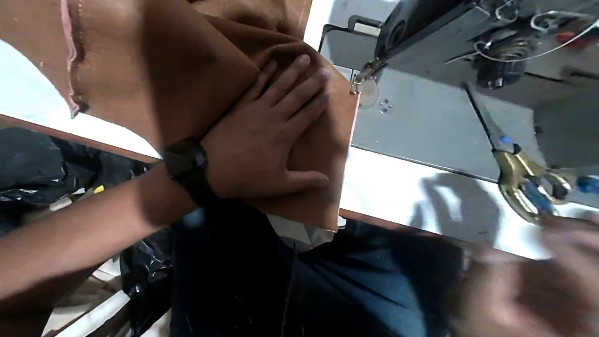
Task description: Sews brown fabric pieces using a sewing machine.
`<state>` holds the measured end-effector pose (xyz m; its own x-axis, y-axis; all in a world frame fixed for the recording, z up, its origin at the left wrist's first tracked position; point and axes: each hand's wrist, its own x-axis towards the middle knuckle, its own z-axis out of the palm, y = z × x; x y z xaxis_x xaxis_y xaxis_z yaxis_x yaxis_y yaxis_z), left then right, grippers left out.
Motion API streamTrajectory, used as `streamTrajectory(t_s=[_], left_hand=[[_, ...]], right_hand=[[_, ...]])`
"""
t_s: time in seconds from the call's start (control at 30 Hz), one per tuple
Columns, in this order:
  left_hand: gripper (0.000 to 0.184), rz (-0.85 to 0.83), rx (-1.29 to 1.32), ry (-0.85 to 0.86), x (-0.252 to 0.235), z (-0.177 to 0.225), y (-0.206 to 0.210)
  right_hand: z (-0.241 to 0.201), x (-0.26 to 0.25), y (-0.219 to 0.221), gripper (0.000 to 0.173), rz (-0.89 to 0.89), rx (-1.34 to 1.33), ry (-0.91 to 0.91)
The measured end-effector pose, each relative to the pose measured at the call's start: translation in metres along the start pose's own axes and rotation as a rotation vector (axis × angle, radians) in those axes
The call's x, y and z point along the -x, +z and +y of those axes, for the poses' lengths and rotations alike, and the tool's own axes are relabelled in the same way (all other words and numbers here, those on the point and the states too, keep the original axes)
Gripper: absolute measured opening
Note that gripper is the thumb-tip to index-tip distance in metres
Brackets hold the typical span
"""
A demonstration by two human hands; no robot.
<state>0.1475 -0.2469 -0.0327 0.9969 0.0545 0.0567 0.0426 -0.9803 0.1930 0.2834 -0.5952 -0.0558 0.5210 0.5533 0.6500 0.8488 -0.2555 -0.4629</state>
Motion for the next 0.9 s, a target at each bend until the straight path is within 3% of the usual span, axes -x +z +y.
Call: streamTrajectory(t_s=[0.07,0.17,0.43,0.9], left_hand=[[0.114,-0.004,0.005,0.001,-0.001,0.001,-0.001],[0.115,-0.016,-0.022,-0.004,-0.002,0.001,-0.001],[0.115,0.011,-0.004,-0.003,-0.001,0.000,0.001],[0.124,-0.031,0.031,0.060,0.001,-0.007,-0.005]], right_hand=[[-0.043,-0.003,0.036,0.035,-0.202,-0.006,-0.058],[-0.058,-0.001,0.068,0.033,-0.289,-0.042,-0.144],[-0.054,-0.009,0.081,0.006,-0.220,-0.077,-0.156],[-0.059,-0.009,0.084,0.004,-0.208,-0.085,-0.104]])
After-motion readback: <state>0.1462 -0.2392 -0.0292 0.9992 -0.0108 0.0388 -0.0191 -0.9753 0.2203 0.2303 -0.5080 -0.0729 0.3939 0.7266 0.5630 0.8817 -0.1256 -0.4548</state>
